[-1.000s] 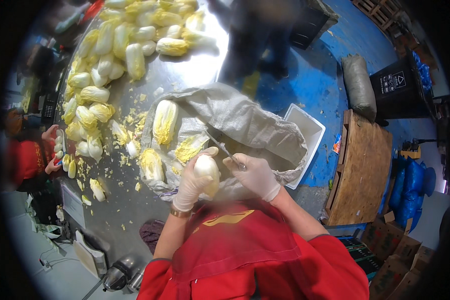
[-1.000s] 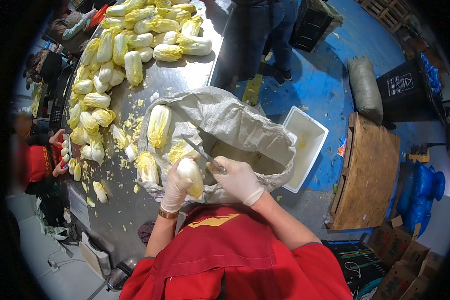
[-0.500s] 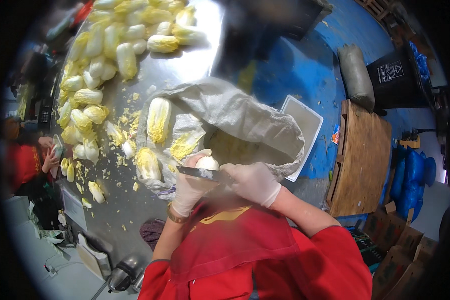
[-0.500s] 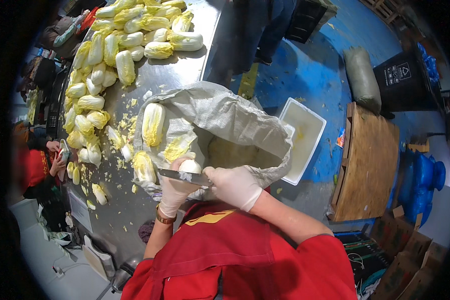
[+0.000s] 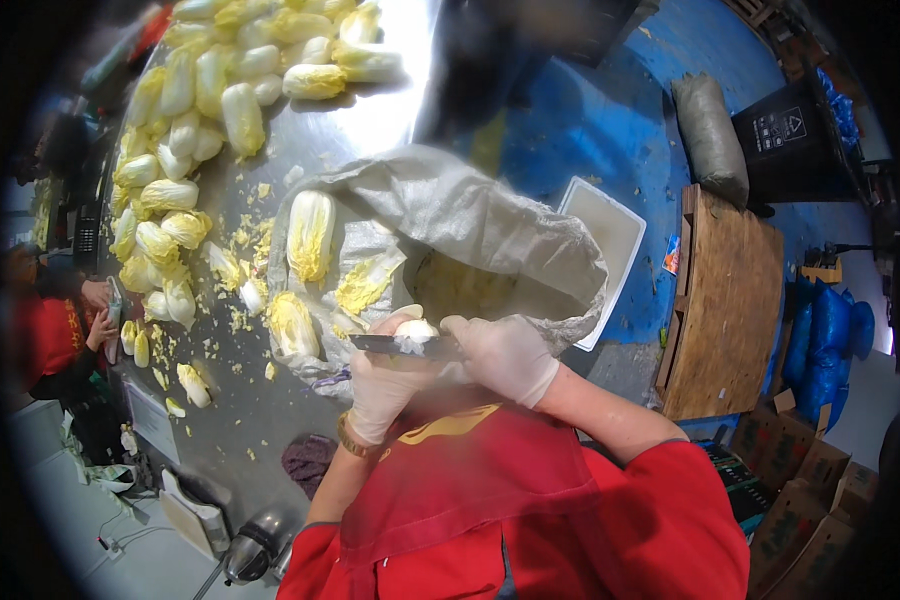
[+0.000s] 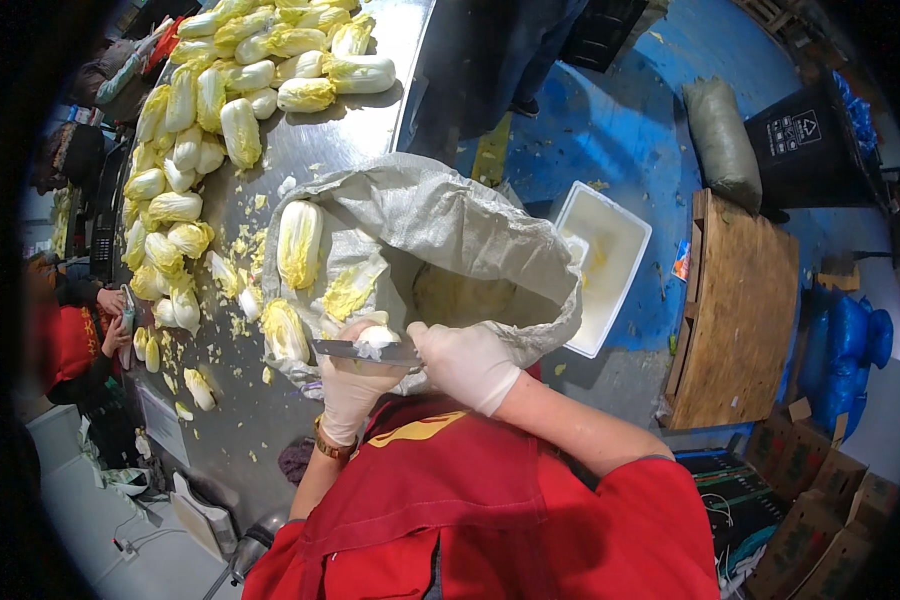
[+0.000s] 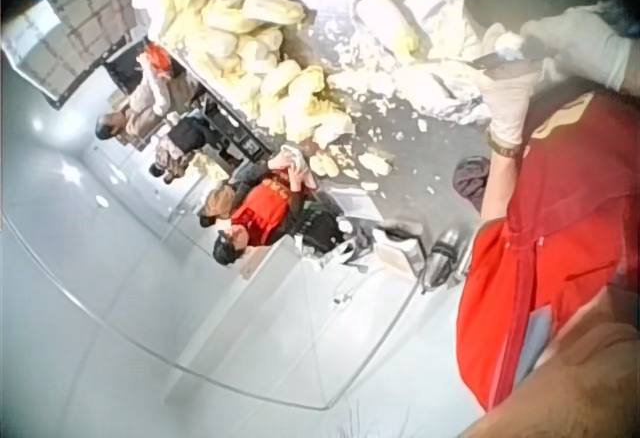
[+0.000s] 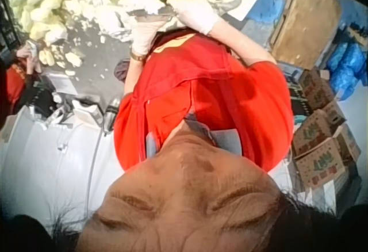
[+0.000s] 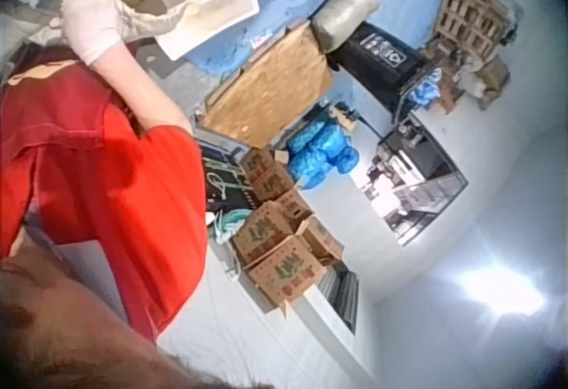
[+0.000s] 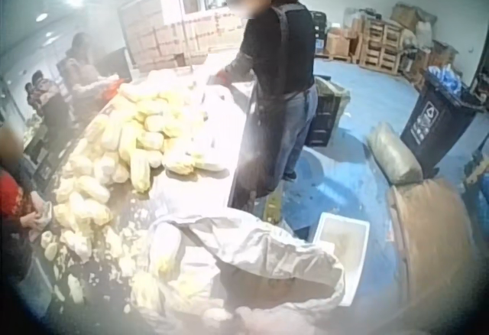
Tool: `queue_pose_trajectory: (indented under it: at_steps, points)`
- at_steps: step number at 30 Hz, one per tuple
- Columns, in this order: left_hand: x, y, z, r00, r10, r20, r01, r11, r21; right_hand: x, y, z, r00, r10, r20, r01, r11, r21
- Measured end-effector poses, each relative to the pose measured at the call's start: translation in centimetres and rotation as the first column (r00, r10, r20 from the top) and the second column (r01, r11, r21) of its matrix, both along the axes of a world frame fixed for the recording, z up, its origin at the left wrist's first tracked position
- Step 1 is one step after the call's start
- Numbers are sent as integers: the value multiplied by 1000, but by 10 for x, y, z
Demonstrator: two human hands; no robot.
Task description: The person repeatedly cuts the base off napa cabbage heads using a knife and places the trimmed heads onto a metal table. The person works one at a time, handling each cabbage head individually.
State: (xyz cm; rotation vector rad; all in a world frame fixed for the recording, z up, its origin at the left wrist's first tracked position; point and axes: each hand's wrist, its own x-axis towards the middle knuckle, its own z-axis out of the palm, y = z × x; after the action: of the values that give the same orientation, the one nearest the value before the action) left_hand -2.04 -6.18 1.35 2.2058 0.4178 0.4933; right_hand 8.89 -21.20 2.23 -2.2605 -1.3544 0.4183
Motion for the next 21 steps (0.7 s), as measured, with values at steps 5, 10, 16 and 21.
queue_pose_trajectory:
  at_steps: [5, 10, 16, 21]
  points:
    - [0, 0, 6, 999, -29, 23, 30, 999, -26, -1, -2, -2, 1000, 7, -10, -7, 1000, 23]
    - [-9, 4, 29, 987, -2, -163, -2, 1000, -28, 6, -6, -14, 997, -65, -44, 63, 996, -57]
    - [-9, 16, 38, 980, 75, -182, -146, 898, -416, 30, -12, -9, 882, -231, -412, 201, 973, -115]
    - [-2, 15, 24, 996, 26, -87, -86, 584, -807, 20, 15, 20, 674, 1, -739, 235, 948, 216]
